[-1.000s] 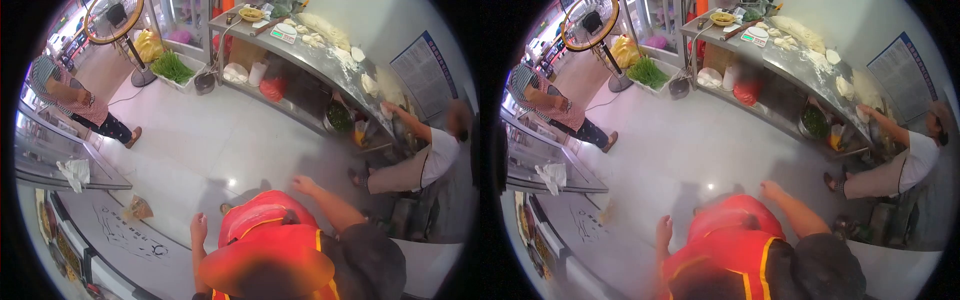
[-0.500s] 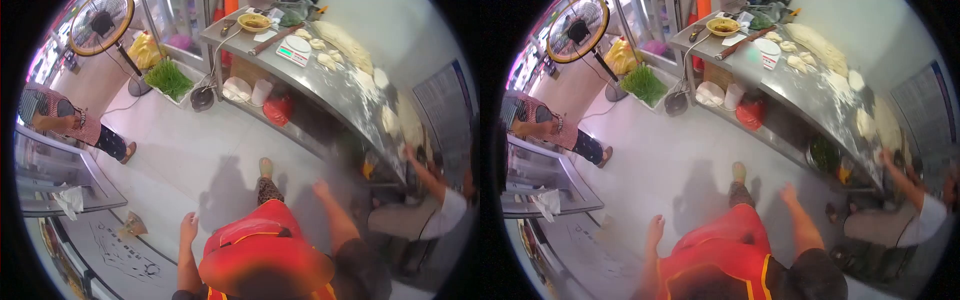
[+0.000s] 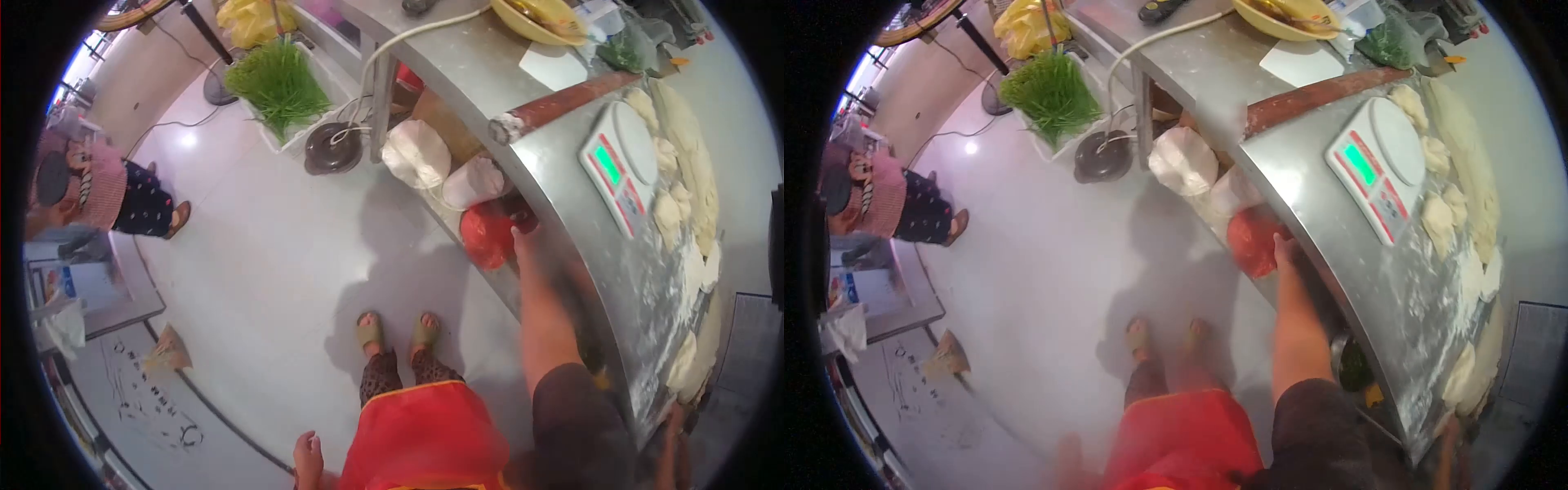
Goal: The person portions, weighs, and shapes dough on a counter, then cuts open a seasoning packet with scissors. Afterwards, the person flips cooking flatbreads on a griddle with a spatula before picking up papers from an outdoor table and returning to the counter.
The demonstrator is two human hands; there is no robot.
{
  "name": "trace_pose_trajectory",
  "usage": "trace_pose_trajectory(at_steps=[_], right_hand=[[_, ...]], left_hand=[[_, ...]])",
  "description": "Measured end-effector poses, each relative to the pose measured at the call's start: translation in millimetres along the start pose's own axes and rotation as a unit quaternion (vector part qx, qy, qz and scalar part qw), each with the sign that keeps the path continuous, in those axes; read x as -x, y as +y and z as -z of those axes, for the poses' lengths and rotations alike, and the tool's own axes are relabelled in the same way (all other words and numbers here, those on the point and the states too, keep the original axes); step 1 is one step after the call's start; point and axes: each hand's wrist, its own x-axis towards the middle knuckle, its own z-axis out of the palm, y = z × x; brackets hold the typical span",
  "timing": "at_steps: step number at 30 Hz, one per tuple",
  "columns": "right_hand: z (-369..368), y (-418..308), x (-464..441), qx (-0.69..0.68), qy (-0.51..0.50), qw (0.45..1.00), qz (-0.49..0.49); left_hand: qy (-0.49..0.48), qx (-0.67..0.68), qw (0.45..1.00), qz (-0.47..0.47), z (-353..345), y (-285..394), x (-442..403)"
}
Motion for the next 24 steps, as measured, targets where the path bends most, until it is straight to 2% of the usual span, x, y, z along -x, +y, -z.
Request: trace_pose_trajectory(at_steps=[3, 11, 16, 18, 20, 24], right_hand=[[-42, 5, -74, 0.022, 0.002, 1.0, 0.017], [-86, 10, -191, 0.035, 0.001, 0.999, 0.025], [-76, 21, -205, 0.051, 0.001, 0.998, 0.027], [-68, 32, -198, 0.069, 0.007, 0.997, 0.029], [-55, 42, -185, 0.1, 0.017, 0.994, 0.028], [-38, 88, -141, 0.207, 0.028, 0.977, 0.039]], left_hand=[[-0.066, -0.082, 0.994, 0.002, -28, 2, -50], [-0.082, -0.055, 0.995, -0.004, -74, 42, -118], [-0.032, -0.009, 0.999, -0.018, -83, 45, -129], [-0.044, -0.056, 0.992, -0.101, -87, 25, -124], [-0.048, -0.077, 0.986, -0.138, -91, 21, -118], [-0.047, -0.056, 0.987, -0.146, -87, 49, -104]])
